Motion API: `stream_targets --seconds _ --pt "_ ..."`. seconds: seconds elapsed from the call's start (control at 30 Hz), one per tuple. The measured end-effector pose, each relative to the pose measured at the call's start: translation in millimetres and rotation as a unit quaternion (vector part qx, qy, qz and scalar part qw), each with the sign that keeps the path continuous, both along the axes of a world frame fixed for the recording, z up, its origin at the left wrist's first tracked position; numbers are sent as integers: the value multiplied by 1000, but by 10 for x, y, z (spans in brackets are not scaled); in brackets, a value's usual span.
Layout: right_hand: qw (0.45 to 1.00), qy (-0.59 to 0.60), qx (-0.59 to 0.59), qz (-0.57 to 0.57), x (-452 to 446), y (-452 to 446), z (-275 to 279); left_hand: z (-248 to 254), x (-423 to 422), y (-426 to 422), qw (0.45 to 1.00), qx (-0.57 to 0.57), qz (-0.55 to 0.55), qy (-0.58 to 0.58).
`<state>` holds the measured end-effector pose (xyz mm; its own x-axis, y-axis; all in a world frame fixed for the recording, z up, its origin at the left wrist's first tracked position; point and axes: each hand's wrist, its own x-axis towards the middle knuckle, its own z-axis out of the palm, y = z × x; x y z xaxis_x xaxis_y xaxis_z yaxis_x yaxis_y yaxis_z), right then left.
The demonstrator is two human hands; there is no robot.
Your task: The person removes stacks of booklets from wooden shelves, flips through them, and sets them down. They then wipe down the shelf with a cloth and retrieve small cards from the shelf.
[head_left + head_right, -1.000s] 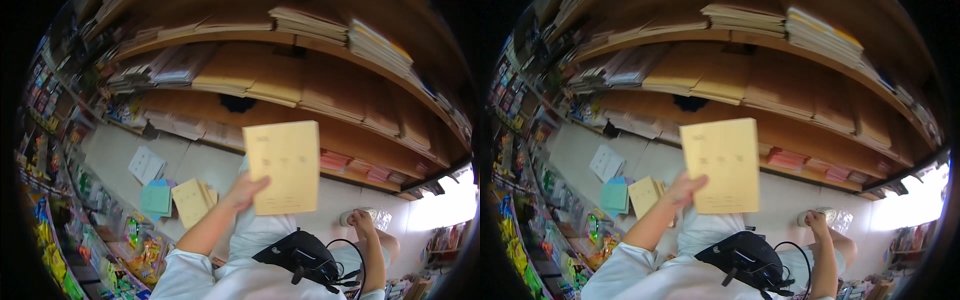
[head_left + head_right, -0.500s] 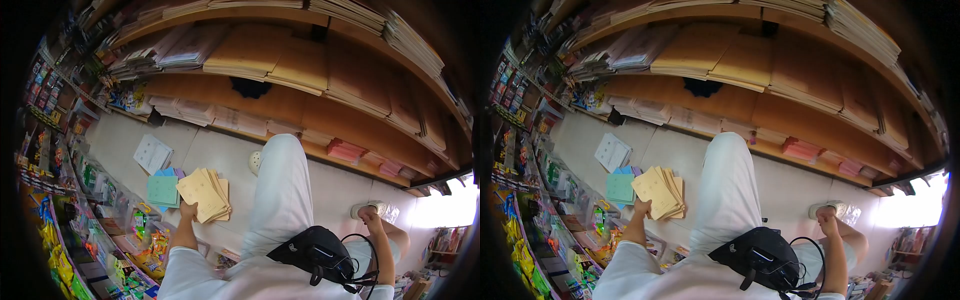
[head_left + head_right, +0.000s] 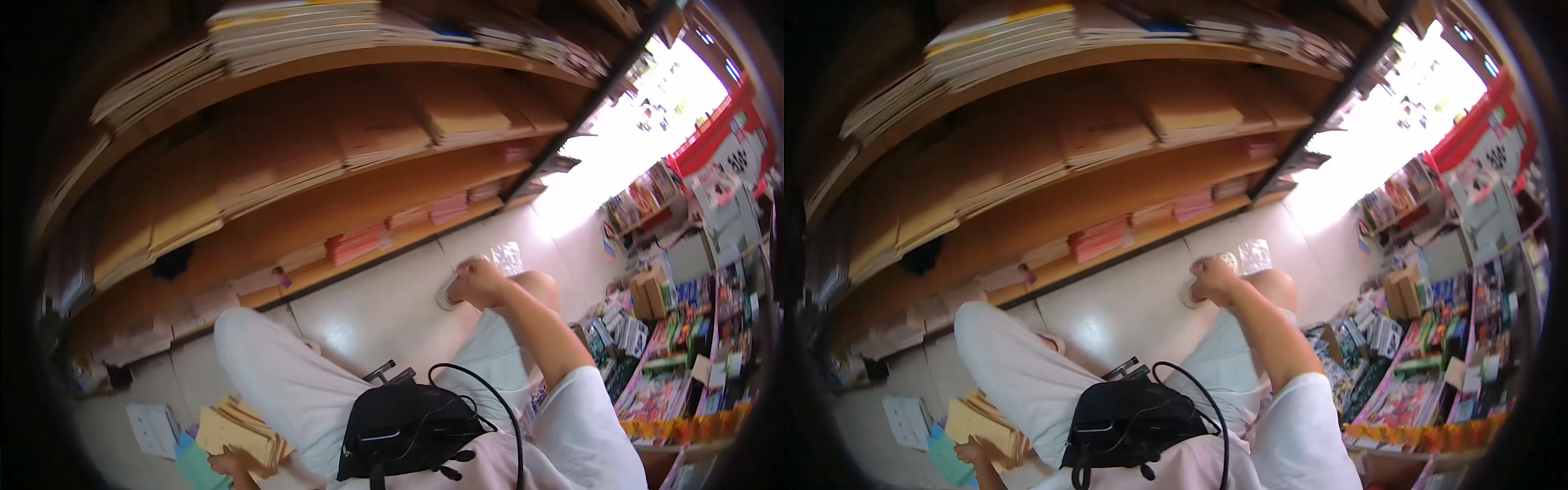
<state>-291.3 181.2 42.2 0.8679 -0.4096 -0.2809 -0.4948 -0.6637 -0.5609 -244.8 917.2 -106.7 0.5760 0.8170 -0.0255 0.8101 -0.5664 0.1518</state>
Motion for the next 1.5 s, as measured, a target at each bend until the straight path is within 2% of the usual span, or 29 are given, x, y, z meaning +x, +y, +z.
stream_targets --seconds 0.03,0.1,0.13,0.2,0.3,0.4,0.5,0.53,0.6,0.63,0.67,0.73,0.77,0.83,0.87,0.9,1.0,1.1,1.4,1.5 --pt "992 -31 92 -83 75 -207 -16 -21 114 87 999 -15 -30 -27" --pt "936 -80 246 -239 216 -638 -32 -159 474 243 989 -22 -107 -95" --pt "897 -124 296 -304 256 -739 118 -28 648 99 978 -54 -132 -151" --pt "837 -198 374 -347 278 -1119 203 356 1063 -297 941 -121 -176 -261" --pt "743 -280 427 -433 380 -1587 323 1159 1444 -1287 828 -330 -211 -401" --pt "654 -352 482 -465 533 -2060 300 1819 1563 -2335 761 -352 -345 -421" --pt "575 -396 513 -499 780 -2585 184 2319 1397 -3511 752 -332 -439 -363" --pt "571 -414 543 -456 856 -2869 55 2235 1424 -3721 728 -329 -485 -356" --pt "561 -443 597 -365 988 -3447 -363 2130 1389 -4186 698 -400 -519 -288" --pt "547 -444 516 -486 1124 -3357 -100 1994 1399 -4349 698 -410 -529 -254" --pt "558 -454 497 -485 1198 -3409 -33 1827 1411 -4475 698 -420 -538 -218" --pt "579 -474 455 -482 1331 -3601 -28 1515 1405 -4593 721 -412 -534 -158" --pt "615 -415 428 -516 1408 -3899 -260 1389 1421 -4641 732 -408 -531 -126" --pt "545 -479 490 -483 1603 -4450 -704 1353 1466 -4781 734 -426 -516 -114" --pt "533 -477 498 -490 1686 -4601 -772 1390 1463 -4816 737 -434 -507 -107" --pt "520 -476 506 -497 1768 -4747 -835 1671 1473 -4951 807 -324 -494 2" --pt "508 -469 498 -524 1850 -4733 -638 1631 1522 -5058 794 -325 -513 2" --pt "508 -472 483 -535 1887 -4687 -569 1570 1542 -5142 761 -399 -511 -14" --pt "502 -488 437 -565 2080 -4635 -618 1448 1572 -5060 760 -357 -543 0" --pt "511 -488 418 -570 2110 -4525 -583 1216 1598 -4955 741 -417 -526 -37"
